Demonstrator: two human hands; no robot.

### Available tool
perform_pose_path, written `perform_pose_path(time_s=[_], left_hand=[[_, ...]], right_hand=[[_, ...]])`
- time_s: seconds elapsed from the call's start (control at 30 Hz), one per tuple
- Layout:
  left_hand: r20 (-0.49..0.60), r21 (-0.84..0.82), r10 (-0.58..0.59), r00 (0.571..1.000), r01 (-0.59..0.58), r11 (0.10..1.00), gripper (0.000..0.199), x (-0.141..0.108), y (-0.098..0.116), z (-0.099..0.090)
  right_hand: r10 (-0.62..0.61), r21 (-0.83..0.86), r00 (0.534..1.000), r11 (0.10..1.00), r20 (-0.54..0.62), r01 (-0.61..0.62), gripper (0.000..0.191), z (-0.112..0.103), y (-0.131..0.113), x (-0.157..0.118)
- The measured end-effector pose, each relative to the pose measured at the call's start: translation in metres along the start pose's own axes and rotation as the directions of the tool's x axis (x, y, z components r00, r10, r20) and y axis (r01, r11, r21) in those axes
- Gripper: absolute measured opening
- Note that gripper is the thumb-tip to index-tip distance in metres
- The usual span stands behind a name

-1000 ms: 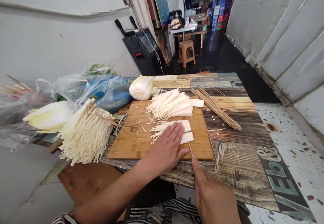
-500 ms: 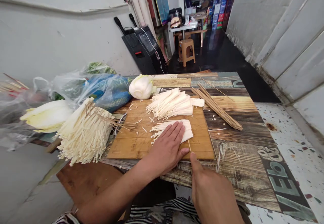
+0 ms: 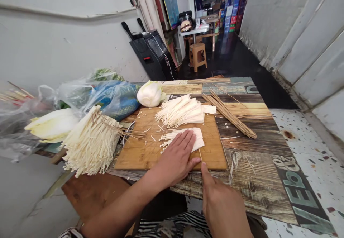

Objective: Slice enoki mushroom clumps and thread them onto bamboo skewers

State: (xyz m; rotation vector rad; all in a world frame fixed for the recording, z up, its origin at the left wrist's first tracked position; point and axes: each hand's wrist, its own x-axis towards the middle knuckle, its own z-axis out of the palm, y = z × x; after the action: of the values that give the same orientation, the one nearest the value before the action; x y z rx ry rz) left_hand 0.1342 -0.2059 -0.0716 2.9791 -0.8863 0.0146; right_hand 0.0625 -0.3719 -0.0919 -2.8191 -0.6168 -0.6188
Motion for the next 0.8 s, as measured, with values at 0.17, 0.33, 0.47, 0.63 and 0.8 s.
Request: perform_pose_path(time_s=[0.17, 0.33, 0.47, 0.63, 0.8], left_hand=[[0.001, -0.007, -0.007, 1.0, 0.007, 1.0, 0.068, 0.001, 0.0, 0.0], [0.035, -0.03, -0.024, 0.999, 0.025, 0.999, 0.068, 0.002, 0.0, -0.003], [0.059, -0.035, -0.036, 0.998, 0.038, 0.999, 0.07, 0.002, 0.002, -0.007], [0.041, 0.029, -0.056, 0.998, 0.055, 0.998, 0.081, 0.002, -0.001, -0.01], [0.069, 0.074, -0.069, 0.995, 0.064, 0.995, 0.066, 0.006, -0.005, -0.006]], right_hand=[[0.027, 0.009, 0.999, 1.0, 0.023, -0.027, 0.038, 0.002, -0.002, 0.002], [0.024, 0.042, 1.0, 0.999, 0.019, -0.025, 0.037, -0.001, 0.0, 0.004], [-0.011, 0.044, 0.999, 0.999, 0.046, 0.009, 0.039, -0.006, 0.007, 0.007], [-0.018, 0.009, 0.998, 1.0, 0.055, 0.018, 0.039, -0.004, 0.012, 0.003], [-0.032, -0.007, 0.997, 0.999, 0.071, 0.032, 0.041, -0.005, 0.013, 0.0]])
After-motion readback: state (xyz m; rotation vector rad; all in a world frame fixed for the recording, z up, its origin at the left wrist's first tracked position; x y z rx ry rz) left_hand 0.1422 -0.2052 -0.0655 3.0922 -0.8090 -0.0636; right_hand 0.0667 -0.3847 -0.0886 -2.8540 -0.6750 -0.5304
